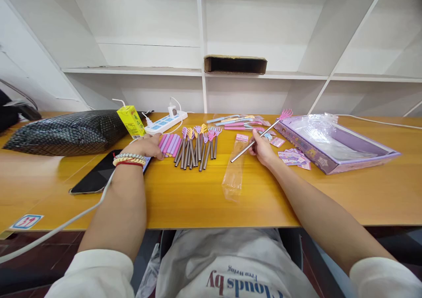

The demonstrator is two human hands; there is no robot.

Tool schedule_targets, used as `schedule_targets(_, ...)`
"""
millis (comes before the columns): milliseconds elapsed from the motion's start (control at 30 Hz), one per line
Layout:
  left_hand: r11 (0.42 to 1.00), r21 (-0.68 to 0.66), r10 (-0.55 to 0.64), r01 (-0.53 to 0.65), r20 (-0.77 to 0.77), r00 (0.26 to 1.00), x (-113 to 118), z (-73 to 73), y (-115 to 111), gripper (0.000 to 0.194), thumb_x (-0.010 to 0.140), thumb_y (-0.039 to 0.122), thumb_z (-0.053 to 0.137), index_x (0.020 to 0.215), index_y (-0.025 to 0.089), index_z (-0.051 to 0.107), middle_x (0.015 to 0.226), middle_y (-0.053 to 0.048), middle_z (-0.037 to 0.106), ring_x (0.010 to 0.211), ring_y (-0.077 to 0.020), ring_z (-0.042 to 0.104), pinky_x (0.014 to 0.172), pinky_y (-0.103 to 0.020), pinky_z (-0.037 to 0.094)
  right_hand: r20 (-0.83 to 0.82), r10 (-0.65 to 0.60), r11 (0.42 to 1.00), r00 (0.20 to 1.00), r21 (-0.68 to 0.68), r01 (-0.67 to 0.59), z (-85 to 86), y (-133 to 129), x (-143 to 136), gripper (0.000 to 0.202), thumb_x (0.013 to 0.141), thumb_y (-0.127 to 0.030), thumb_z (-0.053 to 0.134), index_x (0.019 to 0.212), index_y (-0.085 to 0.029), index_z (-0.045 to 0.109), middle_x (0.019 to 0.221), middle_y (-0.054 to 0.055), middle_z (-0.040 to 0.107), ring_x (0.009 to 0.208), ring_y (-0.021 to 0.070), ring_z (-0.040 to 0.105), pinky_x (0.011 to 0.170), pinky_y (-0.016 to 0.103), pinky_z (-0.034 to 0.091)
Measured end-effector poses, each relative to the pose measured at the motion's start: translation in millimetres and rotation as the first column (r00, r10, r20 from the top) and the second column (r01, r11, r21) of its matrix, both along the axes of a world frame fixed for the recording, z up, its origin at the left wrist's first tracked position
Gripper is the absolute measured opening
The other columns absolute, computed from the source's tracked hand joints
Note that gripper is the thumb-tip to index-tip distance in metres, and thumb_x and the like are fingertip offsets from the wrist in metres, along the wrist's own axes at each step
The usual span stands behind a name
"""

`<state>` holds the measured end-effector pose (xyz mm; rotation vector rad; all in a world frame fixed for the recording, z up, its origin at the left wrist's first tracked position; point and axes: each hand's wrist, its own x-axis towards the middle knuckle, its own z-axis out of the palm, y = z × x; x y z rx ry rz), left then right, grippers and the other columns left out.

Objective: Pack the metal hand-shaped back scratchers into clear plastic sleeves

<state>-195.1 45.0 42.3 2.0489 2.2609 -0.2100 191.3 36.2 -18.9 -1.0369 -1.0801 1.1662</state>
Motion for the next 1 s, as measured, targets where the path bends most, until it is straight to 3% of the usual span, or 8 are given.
schedule_targets(267,1.0,-0.028,-0.007,0.008,0.043,0.999,3,6.4,-8,0.102,0.058,0.033,0.067,0.143,0.011,0.014,0.143,-0.025,0.025,0.126,-0.0373,0.034,0.096,-0.042,0.033,-0.009,-0.002,1.0,1.0,0.003,0.002,0.7,0,-1,0.053,0.069,-0.069,0.053,0.058,-0.018,0.046,0.037,-0.002,0.044,0.031,0.0072,0.04,0.029,0.018,0.024)
schedule_targets(467,1.0,-0.015,0.008,-0.007,0.088,0.996,1,8.4,-10,0.099,0.055,0.028,0.07,0.139,0.01,0.02,0.143,-0.025,0.025,0.128,-0.0373,0.032,0.097,-0.043,0.032,0.0,-0.003,1.0,1.0,-0.001,0.003,1.1,-1,0,0.052,0.069,-0.068,0.053,0.058,-0.017,0.046,0.037,-0.002,0.045,0.031,0.0071,0.039,0.029,0.018,0.024)
schedule_targets(600,0.992,0.124,-0.04,0.004,0.288,0.957,-7,9.5,-7,0.095,0.053,0.026,0.069,0.135,0.014,0.024,0.138,-0.02,0.035,0.122,-0.0326,0.04,0.092,-0.039,0.039,-0.002,-0.009,1.0,1.0,0.0,0.009,1.9,-1,-1,0.051,0.069,-0.067,0.055,0.058,-0.017,0.047,0.036,-0.002,0.045,0.031,0.0073,0.04,0.03,0.018,0.026)
schedule_targets(733,0.961,0.272,-0.112,-0.052,0.551,0.827,-3,15.3,-11,0.075,0.058,0.028,0.062,0.126,0.02,0.031,0.124,-0.013,0.046,0.107,-0.0247,0.051,0.079,-0.032,0.046,0.012,-0.017,1.0,1.0,0.004,0.017,2.4,-1,-1,0.051,0.07,-0.066,0.054,0.057,-0.017,0.047,0.036,-0.002,0.045,0.03,0.0075,0.039,0.03,0.018,0.026)
schedule_targets(867,0.971,0.23,-0.074,-0.07,0.561,0.824,11,23.5,-17,0.062,0.058,0.03,0.06,0.116,0.02,0.041,0.101,-0.007,0.056,0.091,-0.0234,0.057,0.073,-0.033,0.047,0.007,-0.012,1.0,1.0,0.023,0.011,1.3,-1,-1,0.052,0.07,-0.067,0.053,0.057,-0.017,0.047,0.037,-0.002,0.045,0.031,0.0074,0.039,0.03,0.018,0.026)
schedule_targets(1000,0.947,0.309,-0.086,-0.089,0.512,0.855,13,22.6,-10,0.052,0.057,0.029,0.059,0.108,0.021,0.05,0.094,-0.005,0.059,0.087,-0.0243,0.057,0.074,-0.035,0.047,0.019,-0.006,1.0,1.0,0.03,0.006,0.6,-1,-1,0.052,0.07,-0.067,0.053,0.056,-0.017,0.046,0.037,-0.002,0.043,0.031,0.0073,0.038,0.03,0.018,0.026)
